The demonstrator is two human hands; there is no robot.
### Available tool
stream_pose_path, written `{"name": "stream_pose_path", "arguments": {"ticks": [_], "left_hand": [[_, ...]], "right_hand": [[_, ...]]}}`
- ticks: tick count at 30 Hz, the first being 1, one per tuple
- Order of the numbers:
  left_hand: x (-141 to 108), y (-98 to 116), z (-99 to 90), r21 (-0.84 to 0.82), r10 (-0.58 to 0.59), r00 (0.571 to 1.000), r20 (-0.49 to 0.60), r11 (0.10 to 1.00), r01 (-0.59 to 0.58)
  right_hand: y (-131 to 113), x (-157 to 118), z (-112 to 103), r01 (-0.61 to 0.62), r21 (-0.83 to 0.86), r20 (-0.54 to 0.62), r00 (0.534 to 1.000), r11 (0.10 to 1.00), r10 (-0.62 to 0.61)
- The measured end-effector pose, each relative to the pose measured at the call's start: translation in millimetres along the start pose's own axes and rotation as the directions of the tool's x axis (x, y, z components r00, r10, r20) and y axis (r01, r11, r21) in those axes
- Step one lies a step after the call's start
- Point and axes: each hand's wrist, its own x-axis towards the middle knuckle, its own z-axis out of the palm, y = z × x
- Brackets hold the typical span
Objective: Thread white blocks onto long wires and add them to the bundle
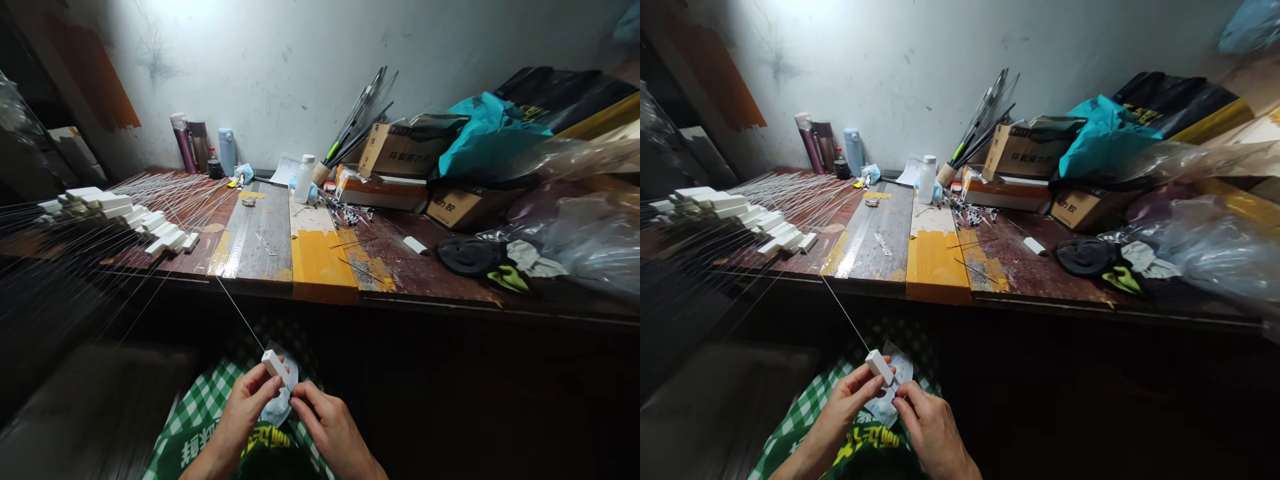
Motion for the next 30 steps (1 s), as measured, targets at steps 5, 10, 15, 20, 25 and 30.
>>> {"name": "stream_pose_path", "arguments": {"ticks": [5,10,15,20,25,30], "left_hand": [[-1.5,2.5,-1.6,-0.078,-0.001,0.999,-0.048,0.997,-0.003],[6.3,22.2,-16.8,-0.125,0.096,0.956,-0.277,0.983,-0.135],[17.9,36.8,-34.6,-0.180,0.126,0.932,-0.339,0.964,-0.195],[21.3,35.1,-38.5,-0.174,0.121,0.938,-0.325,0.967,-0.185],[20.6,31.8,-37.1,-0.147,0.118,0.945,-0.304,0.975,-0.169],[18.9,32.6,-34.9,-0.150,0.105,0.947,-0.304,0.976,-0.156]], "right_hand": [[1.3,1.0,1.5,0.024,-0.012,-0.017,1.000,1.000,-0.024],[6.8,-2.4,2.0,0.076,-0.080,-0.009,0.997,0.994,-0.077],[10.4,-5.3,1.6,0.131,-0.131,0.023,0.991,0.983,-0.130],[11.9,-4.6,2.2,0.080,-0.174,0.082,0.994,0.981,-0.067],[11.2,-1.5,1.9,0.020,-0.178,0.079,0.997,0.984,-0.006],[9.5,0.8,1.2,-0.021,-0.166,0.065,0.997,0.986,0.033]]}}
